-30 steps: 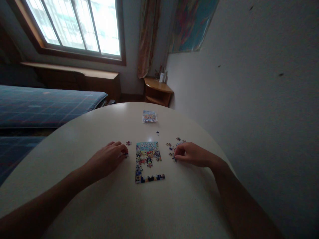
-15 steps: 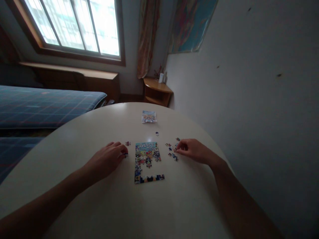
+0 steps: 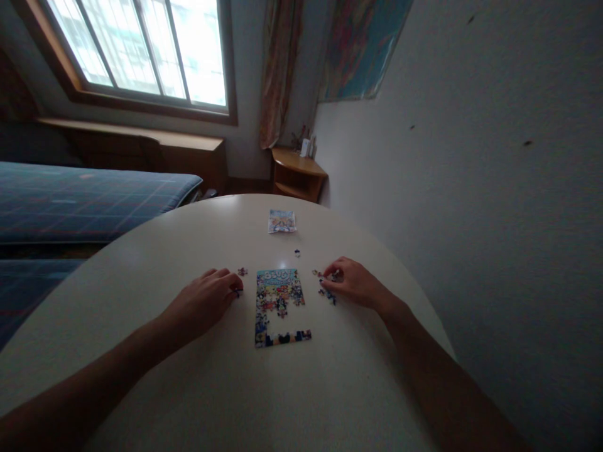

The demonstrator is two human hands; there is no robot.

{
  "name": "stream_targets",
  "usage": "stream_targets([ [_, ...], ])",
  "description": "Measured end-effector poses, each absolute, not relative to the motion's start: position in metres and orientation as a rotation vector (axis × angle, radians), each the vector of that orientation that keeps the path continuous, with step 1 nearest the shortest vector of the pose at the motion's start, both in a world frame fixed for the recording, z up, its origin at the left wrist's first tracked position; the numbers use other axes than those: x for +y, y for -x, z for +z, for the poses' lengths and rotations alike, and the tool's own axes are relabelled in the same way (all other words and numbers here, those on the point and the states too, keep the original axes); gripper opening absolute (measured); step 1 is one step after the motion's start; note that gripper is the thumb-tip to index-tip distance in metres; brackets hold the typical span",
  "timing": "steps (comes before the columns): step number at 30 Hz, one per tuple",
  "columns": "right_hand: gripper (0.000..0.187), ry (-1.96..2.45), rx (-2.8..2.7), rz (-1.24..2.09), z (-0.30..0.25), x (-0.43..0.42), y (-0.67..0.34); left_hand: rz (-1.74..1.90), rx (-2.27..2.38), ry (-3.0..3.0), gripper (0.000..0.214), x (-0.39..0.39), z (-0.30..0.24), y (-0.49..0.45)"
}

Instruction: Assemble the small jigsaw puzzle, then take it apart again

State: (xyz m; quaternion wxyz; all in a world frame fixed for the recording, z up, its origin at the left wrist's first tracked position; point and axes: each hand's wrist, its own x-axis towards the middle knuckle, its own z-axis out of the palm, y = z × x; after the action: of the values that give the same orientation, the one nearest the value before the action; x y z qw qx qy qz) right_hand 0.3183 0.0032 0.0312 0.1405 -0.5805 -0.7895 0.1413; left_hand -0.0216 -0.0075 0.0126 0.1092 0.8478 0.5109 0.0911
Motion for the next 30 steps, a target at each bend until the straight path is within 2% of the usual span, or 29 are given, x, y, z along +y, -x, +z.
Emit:
stream_targets([
  [6,0.019,1.638,-2.333,0.418,0.0286,0.0064,-0.3208,0.261,1.517,-2.492,0.025,-0.008,0.0124,0.0209],
  [11,0.01,1.611,-2.349,0.403,0.0281,0.0043,-0.3157,0.259,1.532,-2.495,0.026,-0.0089,0.0141,0.0192],
  [17,0.024,1.688,-2.276,0.411,0.032,0.0011,-0.3163,0.271,1.551,-2.466,0.025,-0.0104,0.0168,0.0174],
  [30,0.022,1.684,-2.284,0.452,0.0318,0.0017,-0.3181,0.274,1.549,-2.466,0.024,-0.0116,0.0188,0.0163],
])
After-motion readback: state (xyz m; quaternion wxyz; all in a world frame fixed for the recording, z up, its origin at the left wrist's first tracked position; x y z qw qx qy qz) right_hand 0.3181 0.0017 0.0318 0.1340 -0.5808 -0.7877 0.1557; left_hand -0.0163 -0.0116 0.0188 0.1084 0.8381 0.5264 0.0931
